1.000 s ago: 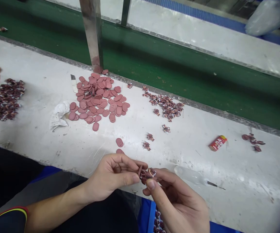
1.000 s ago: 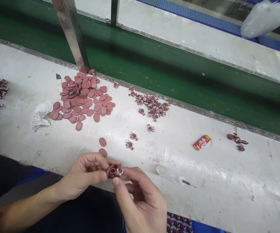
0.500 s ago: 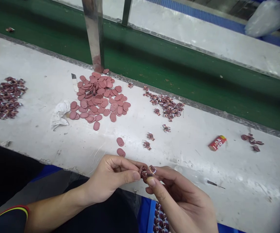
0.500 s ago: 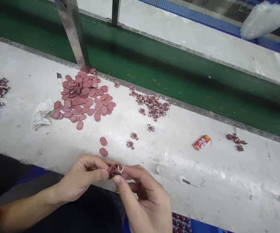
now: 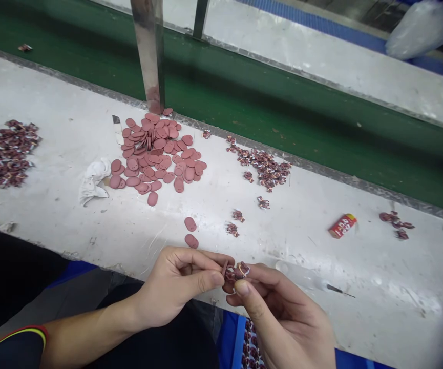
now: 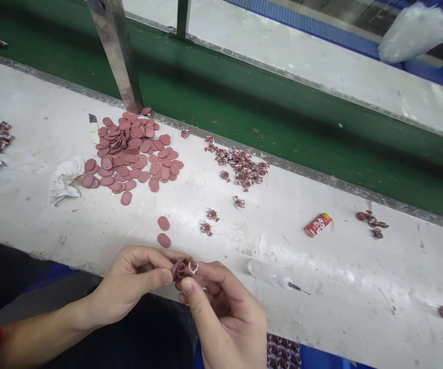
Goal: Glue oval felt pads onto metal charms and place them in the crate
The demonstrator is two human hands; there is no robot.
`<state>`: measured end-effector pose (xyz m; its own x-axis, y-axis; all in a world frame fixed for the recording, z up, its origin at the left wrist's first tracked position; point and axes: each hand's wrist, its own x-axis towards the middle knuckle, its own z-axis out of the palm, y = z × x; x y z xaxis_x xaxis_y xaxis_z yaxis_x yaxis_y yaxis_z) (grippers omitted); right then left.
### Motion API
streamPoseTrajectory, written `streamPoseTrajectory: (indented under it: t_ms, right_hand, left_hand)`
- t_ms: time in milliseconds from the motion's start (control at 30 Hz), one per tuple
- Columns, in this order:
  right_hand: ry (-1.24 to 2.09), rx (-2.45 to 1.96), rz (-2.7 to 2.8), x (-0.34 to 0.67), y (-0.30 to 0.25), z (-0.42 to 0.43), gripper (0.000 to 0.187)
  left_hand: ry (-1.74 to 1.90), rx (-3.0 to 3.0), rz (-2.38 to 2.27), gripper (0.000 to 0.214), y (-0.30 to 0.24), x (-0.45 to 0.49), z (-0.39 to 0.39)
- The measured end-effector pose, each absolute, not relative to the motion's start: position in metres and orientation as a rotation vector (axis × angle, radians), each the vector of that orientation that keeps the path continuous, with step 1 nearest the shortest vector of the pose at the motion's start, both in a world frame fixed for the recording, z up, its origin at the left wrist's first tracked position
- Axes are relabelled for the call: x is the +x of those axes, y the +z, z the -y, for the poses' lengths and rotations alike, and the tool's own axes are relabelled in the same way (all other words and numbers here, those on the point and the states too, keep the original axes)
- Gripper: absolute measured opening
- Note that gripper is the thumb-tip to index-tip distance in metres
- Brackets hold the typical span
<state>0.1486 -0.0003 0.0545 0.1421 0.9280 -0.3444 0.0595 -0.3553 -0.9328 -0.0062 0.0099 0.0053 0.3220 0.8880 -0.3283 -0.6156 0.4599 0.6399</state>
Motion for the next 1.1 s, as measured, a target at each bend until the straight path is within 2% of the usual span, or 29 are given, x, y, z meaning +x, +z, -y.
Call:
streamPoseTrajectory:
  t_ms: [1100]
  right_hand:
    - [1.265, -1.441, 0.986, 0.140, 0.046, 0.009, 0.007]
  left_hand:
    - [1.081, 0.473, -0.743, 0.012, 0.012, -0.007, -0.006]
